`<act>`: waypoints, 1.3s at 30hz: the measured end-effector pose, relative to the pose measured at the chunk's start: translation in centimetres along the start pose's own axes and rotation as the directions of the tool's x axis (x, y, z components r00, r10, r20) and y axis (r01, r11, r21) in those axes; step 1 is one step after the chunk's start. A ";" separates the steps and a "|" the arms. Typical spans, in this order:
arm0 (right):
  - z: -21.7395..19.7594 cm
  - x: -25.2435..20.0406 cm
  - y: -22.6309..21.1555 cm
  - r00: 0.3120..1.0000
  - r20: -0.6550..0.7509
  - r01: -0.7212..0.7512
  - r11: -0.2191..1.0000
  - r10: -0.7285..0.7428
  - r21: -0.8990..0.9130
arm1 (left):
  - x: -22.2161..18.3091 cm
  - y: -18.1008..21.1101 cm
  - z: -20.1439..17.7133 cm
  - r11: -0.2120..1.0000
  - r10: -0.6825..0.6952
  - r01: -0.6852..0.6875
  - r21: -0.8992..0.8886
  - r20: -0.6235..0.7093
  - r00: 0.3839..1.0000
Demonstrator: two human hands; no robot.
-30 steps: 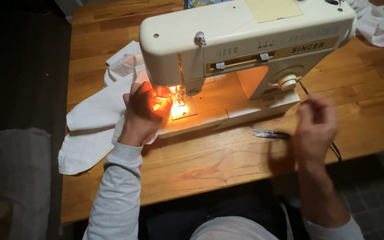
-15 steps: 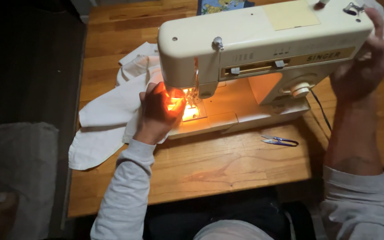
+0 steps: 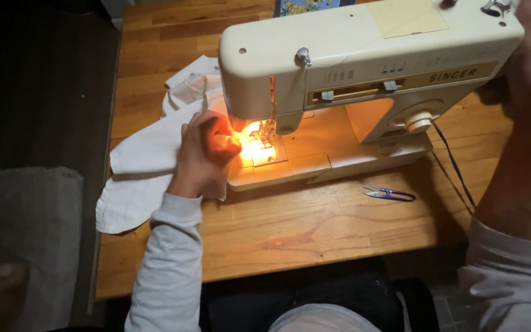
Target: Sewing fabric pieces together and trimming excess thread
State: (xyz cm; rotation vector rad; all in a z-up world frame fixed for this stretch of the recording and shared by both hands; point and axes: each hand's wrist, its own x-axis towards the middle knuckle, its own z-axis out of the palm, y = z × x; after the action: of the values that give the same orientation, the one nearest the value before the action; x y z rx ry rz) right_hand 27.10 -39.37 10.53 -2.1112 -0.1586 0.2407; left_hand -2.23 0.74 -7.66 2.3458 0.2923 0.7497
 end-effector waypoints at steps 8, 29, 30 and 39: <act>5.4 -10.9 17.7 0.942 -0.011 0.218 0.636 -0.336 -0.740 | 0.2 0.7 -2.6 0.970 -0.232 0.242 -0.012 0.245 0.941; 19.5 -18.2 17.4 0.605 0.611 0.642 0.766 -0.511 0.004 | -0.3 -0.9 -2.0 0.896 -0.084 0.191 -0.400 0.269 0.960; 19.9 -18.8 15.9 0.658 0.639 0.427 0.896 -0.399 0.120 | -0.4 -0.4 -2.0 0.908 -0.126 0.226 -0.352 0.285 0.950; 24.9 -15.0 6.3 0.683 0.617 0.593 0.790 -0.391 -0.156 | -0.1 -4.5 0.1 0.874 -0.065 0.196 -0.444 0.292 0.954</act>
State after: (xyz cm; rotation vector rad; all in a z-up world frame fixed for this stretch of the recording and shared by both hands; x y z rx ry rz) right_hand 6.80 -25.24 -5.99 -2.1813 -1.2068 0.5240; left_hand -2.32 4.07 -10.63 1.9088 0.1292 0.3717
